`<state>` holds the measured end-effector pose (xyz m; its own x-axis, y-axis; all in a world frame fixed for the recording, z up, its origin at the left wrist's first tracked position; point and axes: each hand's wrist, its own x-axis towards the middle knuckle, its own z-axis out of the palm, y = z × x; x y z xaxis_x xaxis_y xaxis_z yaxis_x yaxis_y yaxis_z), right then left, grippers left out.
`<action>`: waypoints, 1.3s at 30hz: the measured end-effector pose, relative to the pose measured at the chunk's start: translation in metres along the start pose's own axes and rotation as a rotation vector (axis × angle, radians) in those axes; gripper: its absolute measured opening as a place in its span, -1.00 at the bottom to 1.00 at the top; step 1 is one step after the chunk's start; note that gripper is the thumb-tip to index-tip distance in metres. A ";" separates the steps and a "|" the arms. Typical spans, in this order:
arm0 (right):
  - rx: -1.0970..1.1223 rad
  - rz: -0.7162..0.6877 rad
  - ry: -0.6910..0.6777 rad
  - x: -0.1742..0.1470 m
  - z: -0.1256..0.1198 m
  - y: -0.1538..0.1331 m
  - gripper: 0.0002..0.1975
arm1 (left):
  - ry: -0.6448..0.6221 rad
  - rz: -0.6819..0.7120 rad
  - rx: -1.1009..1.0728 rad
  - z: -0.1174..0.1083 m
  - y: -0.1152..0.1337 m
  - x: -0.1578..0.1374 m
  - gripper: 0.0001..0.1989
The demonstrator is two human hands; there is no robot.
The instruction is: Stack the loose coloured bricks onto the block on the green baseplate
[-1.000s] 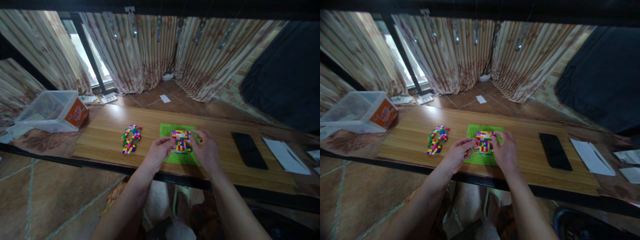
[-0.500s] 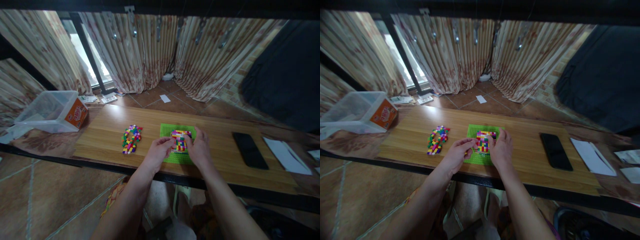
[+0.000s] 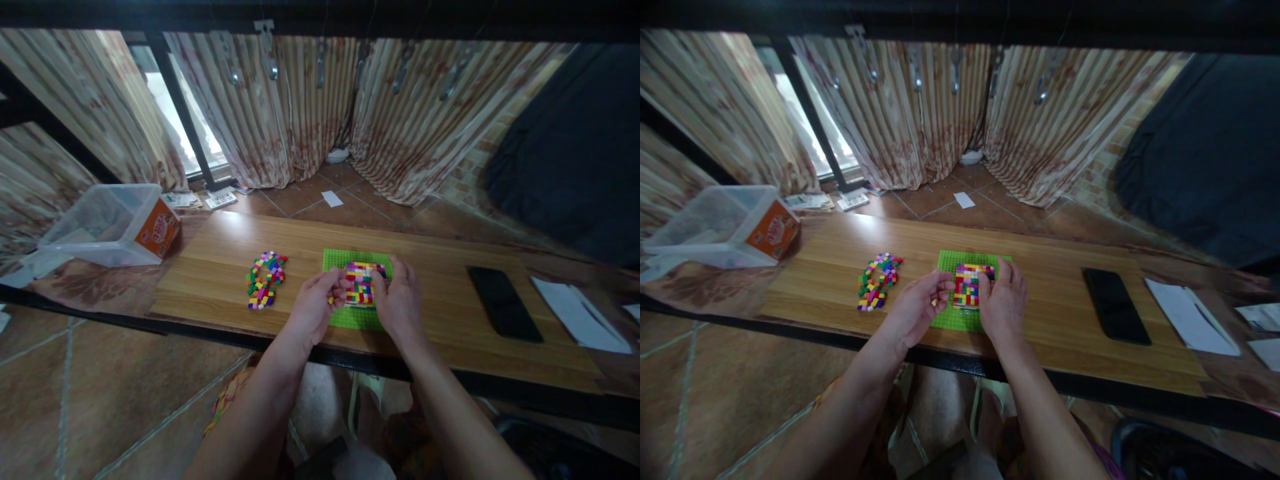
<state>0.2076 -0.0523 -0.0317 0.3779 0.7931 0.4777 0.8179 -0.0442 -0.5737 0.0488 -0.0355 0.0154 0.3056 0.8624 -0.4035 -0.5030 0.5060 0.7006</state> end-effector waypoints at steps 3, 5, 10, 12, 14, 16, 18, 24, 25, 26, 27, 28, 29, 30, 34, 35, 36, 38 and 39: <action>0.068 -0.117 0.043 0.001 -0.014 -0.014 -0.66 | 0.002 -0.049 -0.128 0.002 0.004 0.000 -0.70; 0.154 -0.223 0.005 -0.001 -0.022 -0.027 -0.74 | -0.007 -0.061 -0.189 0.003 0.006 0.000 -0.66; 0.237 -0.410 -0.256 -0.010 -0.024 -0.045 -0.82 | -0.059 -0.029 -0.215 0.002 0.006 0.000 -0.59; 0.201 -0.431 -0.306 -0.012 -0.021 -0.045 -0.82 | -0.092 -0.035 -0.197 0.001 0.006 -0.001 -0.58; 0.182 -0.431 -0.312 -0.013 -0.019 -0.043 -0.82 | -0.124 -0.037 -0.193 0.001 0.007 -0.002 -0.58; 0.182 -0.427 -0.308 -0.014 -0.018 -0.044 -0.82 | -0.149 -0.035 -0.199 0.002 0.007 -0.003 -0.59; 0.198 -0.417 -0.308 -0.014 -0.018 -0.046 -0.83 | -0.168 -0.035 -0.208 0.003 0.008 -0.004 -0.59; 0.243 -0.330 -0.207 -0.003 -0.028 -0.040 -0.84 | -0.074 0.034 -0.100 0.002 0.005 -0.004 -0.61; 0.224 -0.297 -0.165 0.001 -0.030 -0.034 -0.84 | -0.024 0.065 -0.052 0.002 0.003 -0.003 -0.64; 0.196 -0.269 -0.134 0.005 -0.032 -0.027 -0.84 | 0.024 0.096 0.002 0.002 0.001 -0.001 -0.68; 0.173 -0.249 -0.103 0.008 -0.034 -0.019 -0.84 | 0.061 0.121 0.058 0.001 -0.001 0.000 -0.73; 0.151 -0.238 -0.093 0.012 -0.036 -0.012 -0.84 | 0.085 0.144 0.115 0.001 -0.003 0.002 -0.79; 0.134 -0.229 -0.093 0.014 -0.037 -0.005 -0.83 | 0.099 0.168 0.174 0.001 -0.005 0.003 -0.85; 0.116 -0.227 -0.107 0.016 -0.037 0.000 -0.83 | 0.102 0.195 0.236 0.000 -0.007 0.005 -0.90; 0.067 -0.261 -0.212 0.016 -0.034 0.006 -0.82 | 0.018 0.320 0.511 -0.004 -0.018 0.011 -0.92; 0.059 -0.276 -0.230 0.015 -0.033 0.005 -0.82 | -0.023 0.335 0.562 -0.005 -0.020 0.012 -0.90; 0.051 -0.293 -0.243 0.014 -0.032 0.003 -0.82 | -0.063 0.341 0.600 -0.006 -0.022 0.012 -0.89; 0.030 -0.322 -0.256 0.013 -0.030 0.001 -0.81 | -0.123 0.328 0.646 -0.007 -0.026 0.013 -0.84; 0.018 -0.331 -0.261 0.013 -0.029 0.001 -0.81 | -0.147 0.309 0.659 -0.007 -0.027 0.012 -0.80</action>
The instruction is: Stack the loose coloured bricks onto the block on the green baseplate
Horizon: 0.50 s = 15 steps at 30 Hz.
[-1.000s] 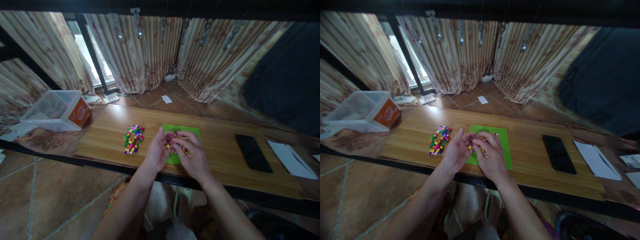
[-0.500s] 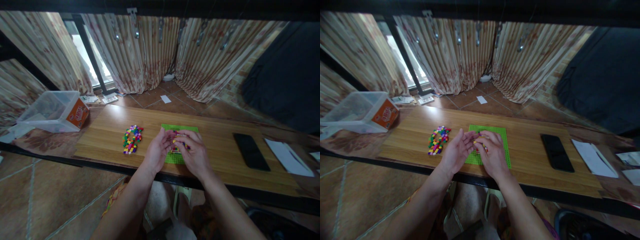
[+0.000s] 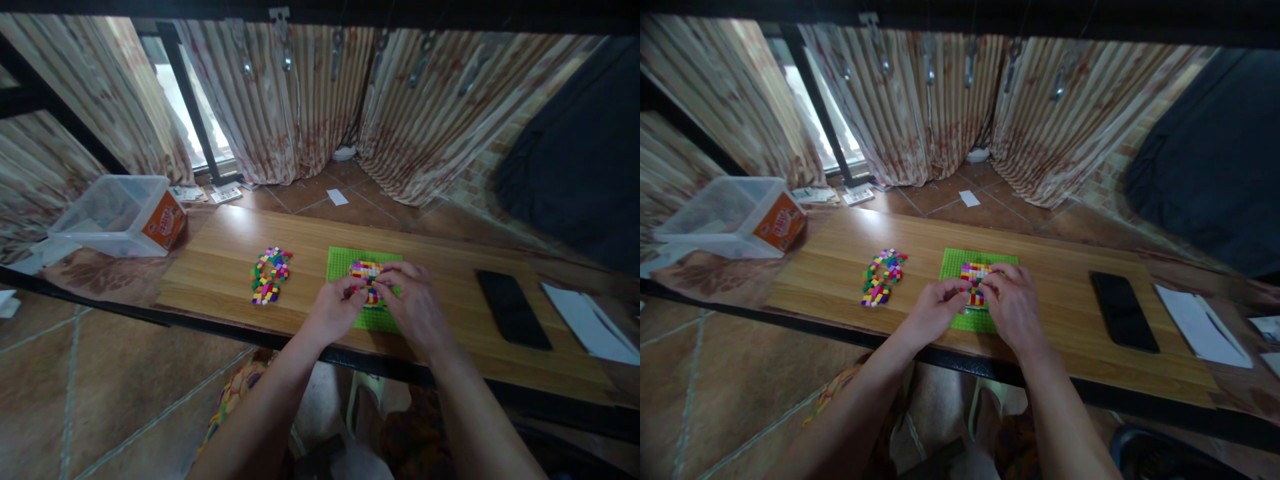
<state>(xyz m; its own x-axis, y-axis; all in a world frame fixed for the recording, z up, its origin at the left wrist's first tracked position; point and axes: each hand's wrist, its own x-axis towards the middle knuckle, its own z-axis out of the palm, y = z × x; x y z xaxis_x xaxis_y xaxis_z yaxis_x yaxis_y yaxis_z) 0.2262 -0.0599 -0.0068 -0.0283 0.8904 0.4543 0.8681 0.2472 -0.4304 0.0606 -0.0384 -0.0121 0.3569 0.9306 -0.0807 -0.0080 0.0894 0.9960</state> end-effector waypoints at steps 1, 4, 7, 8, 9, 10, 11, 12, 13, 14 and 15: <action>-0.010 -0.002 -0.008 0.000 0.001 0.000 -0.81 | -0.032 -0.018 0.003 0.001 0.000 -0.001 -0.76; -0.010 0.030 -0.020 0.000 0.005 0.002 -0.83 | -0.133 -0.078 -0.037 0.005 0.003 -0.002 -0.69; 0.040 0.085 0.002 0.000 0.007 0.002 -0.84 | -0.193 -0.107 -0.115 0.008 0.007 -0.004 -0.71; 0.059 0.103 0.013 0.000 0.007 0.002 -0.84 | -0.206 -0.113 -0.133 0.009 0.008 -0.005 -0.72; 0.074 0.116 0.020 0.001 0.007 0.001 -0.84 | -0.217 -0.117 -0.143 0.010 0.008 -0.005 -0.73; 0.087 0.125 0.024 0.001 0.007 0.001 -0.83 | -0.226 -0.118 -0.144 0.010 0.008 -0.005 -0.74; 0.096 0.130 0.025 0.001 0.007 0.000 -0.83 | -0.233 -0.117 -0.141 0.011 0.008 -0.005 -0.74; 0.103 0.132 0.025 0.001 0.007 0.000 -0.82 | -0.237 -0.115 -0.137 0.011 0.007 -0.005 -0.73; 0.111 0.133 0.026 0.001 0.007 0.000 -0.82 | -0.236 -0.111 -0.131 0.011 0.006 -0.004 -0.73; 0.119 0.133 0.027 0.001 0.007 -0.001 -0.81 | -0.236 -0.109 -0.123 0.012 0.006 -0.004 -0.72; 0.127 0.134 0.031 0.000 0.007 0.000 -0.81 | -0.235 -0.108 -0.117 0.012 0.005 -0.003 -0.71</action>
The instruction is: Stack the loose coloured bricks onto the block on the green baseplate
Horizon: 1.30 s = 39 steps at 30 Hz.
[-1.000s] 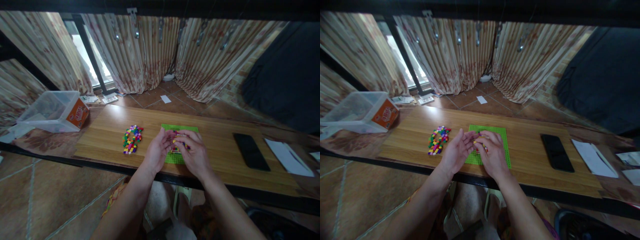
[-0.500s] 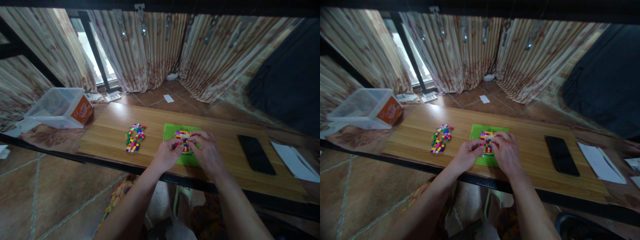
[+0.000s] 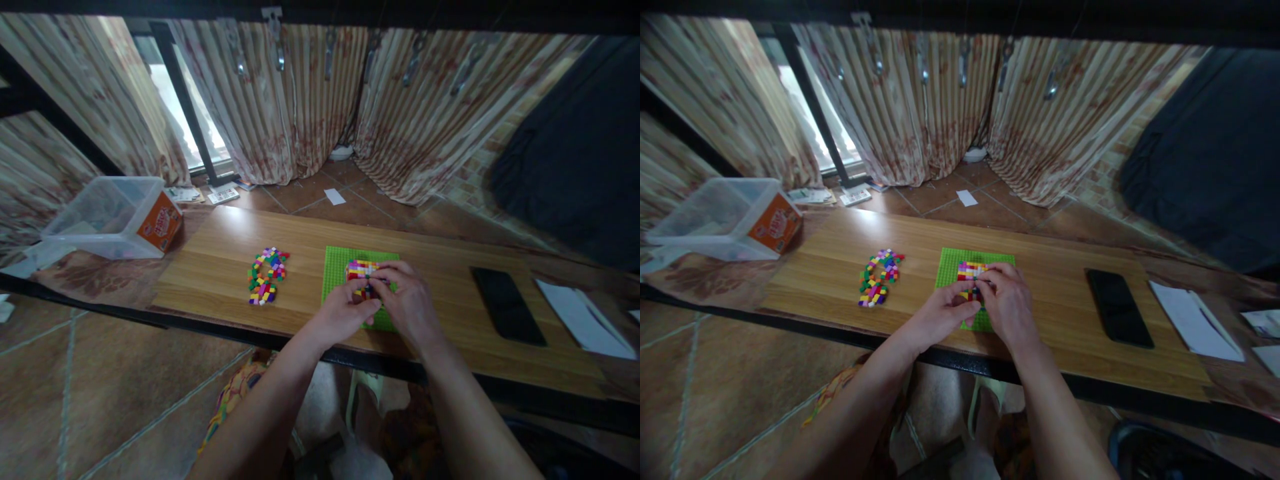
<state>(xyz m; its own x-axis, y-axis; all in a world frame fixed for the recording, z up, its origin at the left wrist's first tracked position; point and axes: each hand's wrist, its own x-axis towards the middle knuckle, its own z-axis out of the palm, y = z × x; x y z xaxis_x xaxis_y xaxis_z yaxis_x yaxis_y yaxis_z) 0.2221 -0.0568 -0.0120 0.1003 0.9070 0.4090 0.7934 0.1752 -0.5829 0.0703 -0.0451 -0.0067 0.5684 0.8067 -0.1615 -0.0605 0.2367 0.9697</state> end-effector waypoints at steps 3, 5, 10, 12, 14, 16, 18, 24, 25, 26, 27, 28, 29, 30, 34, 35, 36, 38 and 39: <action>0.021 -0.002 -0.003 0.000 0.000 0.001 -0.80 | 0.004 -0.003 0.019 0.000 -0.001 0.002 -0.68; 0.030 0.004 0.000 0.000 0.000 0.002 -0.78 | 0.012 -0.006 0.034 0.001 -0.001 0.002 -0.68; 0.036 0.086 0.076 0.003 -0.003 0.003 -0.74 | 0.052 -0.028 0.051 0.002 -0.001 0.001 -0.65; 0.031 0.136 0.129 0.004 -0.003 0.002 -0.73 | 0.062 -0.035 0.062 0.002 -0.001 0.001 -0.63; 0.023 0.194 0.156 0.003 -0.001 0.001 -0.72 | 0.062 -0.039 0.080 0.002 -0.001 0.001 -0.60; 0.002 0.252 0.152 0.002 0.002 -0.001 -0.69 | 0.057 -0.035 0.098 0.001 -0.002 0.001 -0.57; -0.025 0.295 0.138 0.001 0.007 -0.001 -0.64 | 0.045 -0.018 0.113 0.001 -0.002 0.001 -0.57; -0.010 0.350 0.117 0.001 0.014 0.002 -0.61 | 0.030 0.012 0.148 -0.001 -0.003 0.001 -0.56; 0.002 0.354 0.110 0.001 0.014 0.002 -0.61 | 0.029 0.014 0.156 -0.001 -0.004 0.001 -0.56; 0.015 0.358 0.103 0.000 0.014 0.003 -0.61 | 0.026 0.017 0.163 -0.001 -0.003 0.001 -0.57; 0.028 0.363 0.096 0.000 0.014 0.003 -0.62 | 0.023 0.020 0.165 -0.001 -0.003 0.001 -0.57; 0.041 0.366 0.090 0.000 0.014 0.003 -0.62 | 0.019 0.022 0.164 -0.001 -0.003 0.001 -0.58; 0.055 0.368 0.086 0.000 0.015 0.004 -0.62 | 0.017 0.023 0.162 -0.001 -0.002 0.001 -0.58; 0.067 0.371 0.085 0.000 0.015 0.004 -0.63 | 0.015 0.022 0.161 -0.001 -0.002 0.001 -0.58; 0.107 0.373 0.084 0.000 0.016 0.005 -0.65 | 0.026 0.023 0.154 -0.001 -0.001 -0.001 -0.59; 0.108 0.372 0.085 0.000 0.016 0.005 -0.65 | 0.028 0.026 0.148 -0.001 -0.002 -0.001 -0.59; 0.106 0.370 0.084 0.001 0.016 0.005 -0.66 | 0.029 0.027 0.138 -0.001 -0.003 -0.001 -0.58; 0.106 0.365 0.082 0.001 0.016 0.005 -0.66 | 0.037 0.020 0.120 -0.001 -0.006 0.000 -0.56; 0.104 0.362 0.082 0.002 0.016 0.005 -0.67 | 0.043 0.014 0.114 -0.001 -0.007 0.000 -0.56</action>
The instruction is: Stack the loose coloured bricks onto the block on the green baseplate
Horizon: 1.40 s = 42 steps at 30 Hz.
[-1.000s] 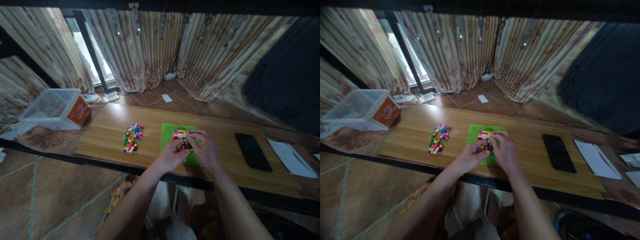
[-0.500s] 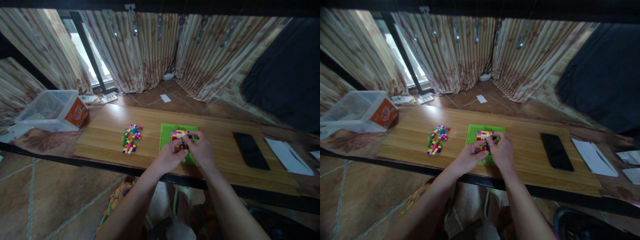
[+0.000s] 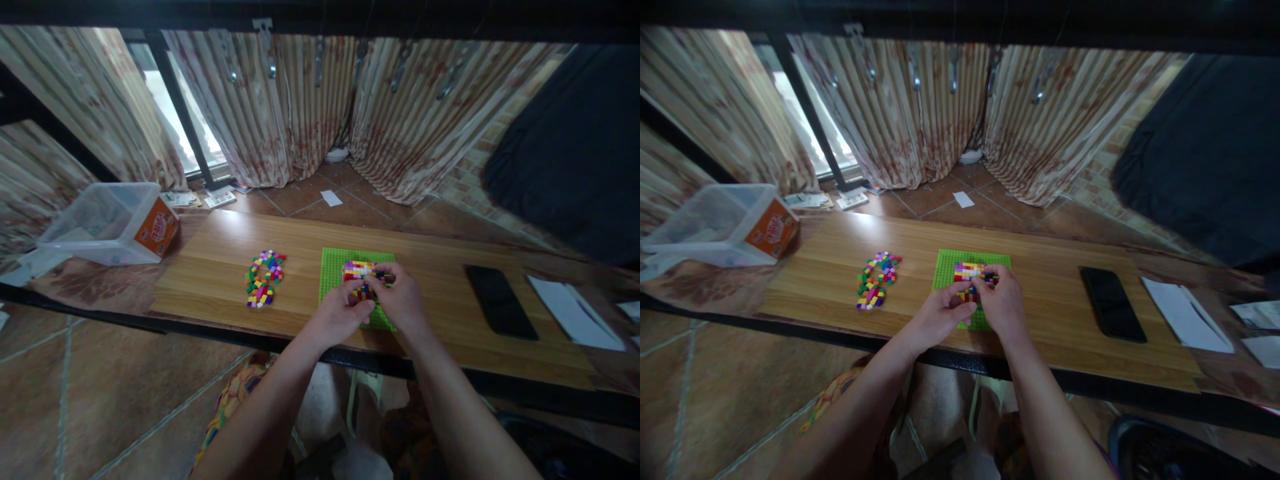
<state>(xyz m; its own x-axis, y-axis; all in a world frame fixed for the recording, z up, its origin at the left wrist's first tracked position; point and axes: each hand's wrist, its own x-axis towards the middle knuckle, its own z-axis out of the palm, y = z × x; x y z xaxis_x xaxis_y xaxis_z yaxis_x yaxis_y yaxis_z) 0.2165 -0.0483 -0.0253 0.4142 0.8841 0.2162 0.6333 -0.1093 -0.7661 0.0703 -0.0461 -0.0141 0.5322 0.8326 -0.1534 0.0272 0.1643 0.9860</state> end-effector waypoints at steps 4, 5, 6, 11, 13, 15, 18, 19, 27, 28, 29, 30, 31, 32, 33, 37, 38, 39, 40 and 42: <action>-0.027 -0.025 0.004 0.001 0.003 0.002 -0.68 | 0.064 -0.023 -0.100 0.000 0.001 0.000 -0.67; -0.035 -0.029 0.007 0.001 0.005 0.002 -0.68 | 0.082 -0.038 -0.172 -0.001 0.004 -0.001 -0.69; -0.040 -0.032 0.010 0.001 0.006 0.002 -0.68 | 0.095 -0.059 -0.267 -0.003 0.007 -0.002 -0.68; -0.034 -0.031 0.005 0.002 0.008 0.001 -0.68 | 0.038 -0.168 -0.837 -0.019 0.028 -0.009 -0.47; -0.023 -0.025 -0.005 0.002 0.007 0.002 -0.68 | 0.016 -0.165 -0.975 -0.025 0.033 -0.011 -0.42; -0.011 -0.029 -0.006 0.002 0.006 0.003 -0.67 | 0.005 -0.145 -1.057 -0.028 0.036 -0.012 -0.38; 0.035 -0.035 -0.026 0.002 0.003 0.005 -0.64 | 0.003 -0.132 -1.110 -0.028 0.037 -0.012 -0.35; 0.063 -0.023 -0.043 0.003 0.002 0.005 -0.63 | 0.006 -0.132 -1.116 -0.028 0.038 -0.011 -0.35; 0.137 0.085 -0.078 0.007 -0.007 0.001 -0.59 | 0.235 -0.083 -1.107 -0.030 0.035 -0.008 -0.46; 0.144 0.082 -0.082 0.006 -0.006 0.000 -0.60 | 0.263 -0.076 -1.107 -0.031 0.034 -0.007 -0.47; 0.147 0.076 -0.083 0.005 -0.006 0.000 -0.62 | 0.281 -0.072 -1.108 -0.032 0.034 -0.007 -0.48; 0.143 0.068 -0.079 0.005 -0.005 0.000 -0.63 | 0.291 -0.071 -1.109 -0.032 0.033 -0.007 -0.49; 0.131 0.057 -0.072 0.004 -0.004 0.000 -0.64 | 0.294 -0.071 -1.111 -0.033 0.033 -0.007 -0.49; 0.112 0.042 -0.066 0.003 -0.003 0.000 -0.65 | 0.294 -0.074 -1.113 -0.033 0.033 -0.007 -0.49; 0.094 0.028 -0.062 0.003 -0.002 0.001 -0.65 | 0.293 -0.077 -1.114 -0.034 0.033 -0.007 -0.49; 0.019 0.011 -0.078 0.002 -0.002 0.003 -0.67 | 0.302 -0.086 -1.086 -0.032 0.032 -0.008 -0.52; -0.012 -0.001 -0.061 0.002 -0.003 0.001 -0.67 | 0.312 -0.084 -1.069 -0.031 0.031 -0.008 -0.53; -0.043 -0.028 -0.025 0.001 -0.004 -0.001 -0.67 | 0.325 -0.079 -1.047 -0.031 0.031 -0.008 -0.53; -0.069 -0.076 0.029 0.000 -0.006 -0.005 -0.68 | 0.350 -0.066 -1.022 -0.033 0.031 -0.008 -0.54; -0.080 -0.207 0.141 -0.004 -0.009 -0.016 -0.69 | 0.446 -0.006 -0.970 -0.041 0.031 -0.010 -0.57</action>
<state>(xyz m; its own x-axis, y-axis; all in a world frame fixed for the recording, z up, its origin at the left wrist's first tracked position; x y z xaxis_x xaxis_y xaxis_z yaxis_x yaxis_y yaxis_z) 0.2104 -0.0542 -0.0084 0.3538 0.8199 0.4501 0.7613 0.0270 -0.6478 0.0317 -0.0276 0.0154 0.1715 0.9165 -0.3613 -0.7611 0.3562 0.5420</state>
